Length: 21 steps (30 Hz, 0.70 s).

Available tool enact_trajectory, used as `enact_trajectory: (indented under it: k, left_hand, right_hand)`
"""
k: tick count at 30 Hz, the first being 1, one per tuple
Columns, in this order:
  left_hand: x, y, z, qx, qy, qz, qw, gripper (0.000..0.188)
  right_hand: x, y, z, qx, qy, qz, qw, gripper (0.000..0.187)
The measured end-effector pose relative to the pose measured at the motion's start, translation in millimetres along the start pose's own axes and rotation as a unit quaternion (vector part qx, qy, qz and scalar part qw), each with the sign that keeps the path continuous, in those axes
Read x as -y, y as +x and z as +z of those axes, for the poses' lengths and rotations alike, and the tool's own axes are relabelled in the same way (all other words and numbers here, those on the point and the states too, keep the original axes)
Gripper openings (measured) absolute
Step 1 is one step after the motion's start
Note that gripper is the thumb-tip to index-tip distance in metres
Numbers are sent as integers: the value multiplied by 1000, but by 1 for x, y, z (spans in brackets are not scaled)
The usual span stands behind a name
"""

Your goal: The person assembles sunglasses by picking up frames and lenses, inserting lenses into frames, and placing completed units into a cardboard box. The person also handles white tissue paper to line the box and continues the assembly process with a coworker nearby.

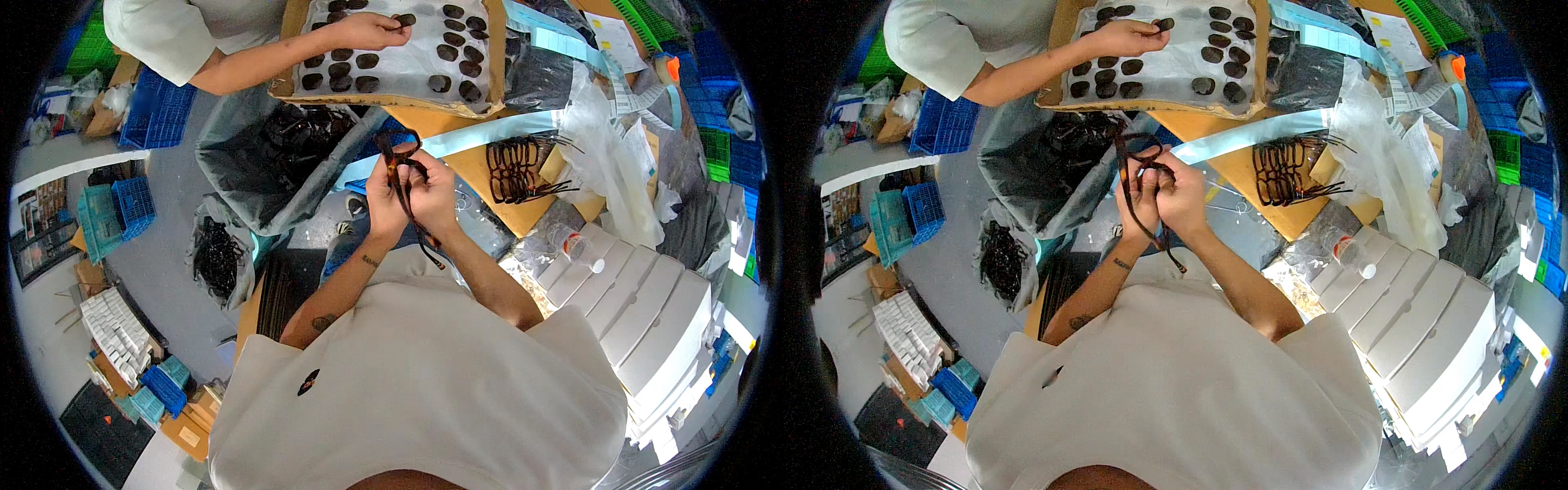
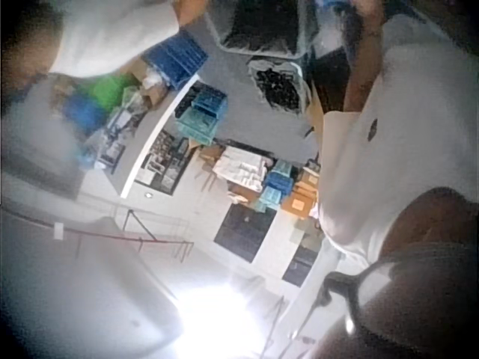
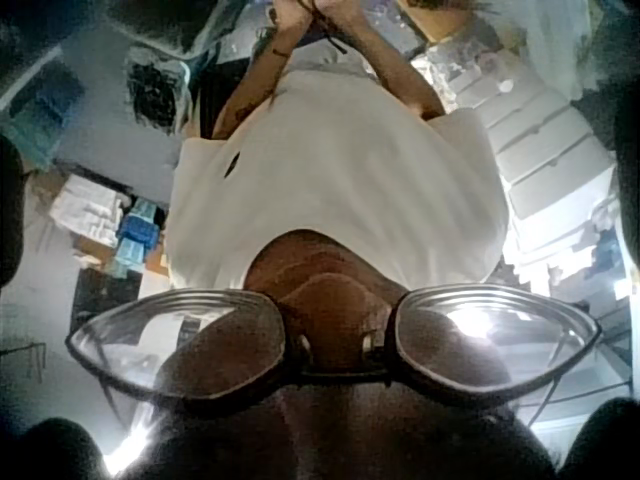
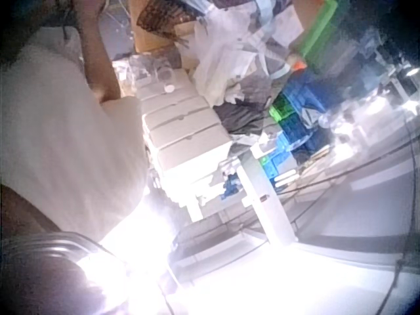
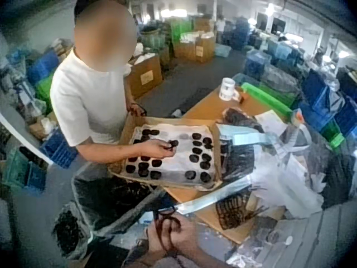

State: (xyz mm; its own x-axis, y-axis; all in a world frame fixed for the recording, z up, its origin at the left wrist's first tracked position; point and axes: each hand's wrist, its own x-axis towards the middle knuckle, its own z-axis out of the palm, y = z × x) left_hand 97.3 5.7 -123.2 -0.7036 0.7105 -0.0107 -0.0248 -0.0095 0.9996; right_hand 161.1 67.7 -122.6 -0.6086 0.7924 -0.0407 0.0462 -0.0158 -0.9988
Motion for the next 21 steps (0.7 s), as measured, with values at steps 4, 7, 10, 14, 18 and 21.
enact_trajectory:
  k: [4,7,10,14,18,21]
  left_hand:
    - [2,22,-11,38,17,6,999,32]
    - [-8,29,-8,-14,-104,-10,994,30]
    - [-12,35,-20,-129,-228,-63,963,30]
    - [-18,25,-67,-120,-292,-106,943,21]
    - [-13,4,-100,-134,-238,-151,950,22]
    - [-10,-10,-113,-156,-227,-186,943,26]
  right_hand:
    - [-10,7,3,28,90,51,994,24]
    - [-6,18,5,26,225,99,969,32]
    - [1,46,-28,79,285,171,940,39]
    - [-10,107,-63,-21,148,86,985,21]
    - [-28,176,-86,114,-380,27,918,24]
    - [-48,205,-90,181,-344,13,921,26]
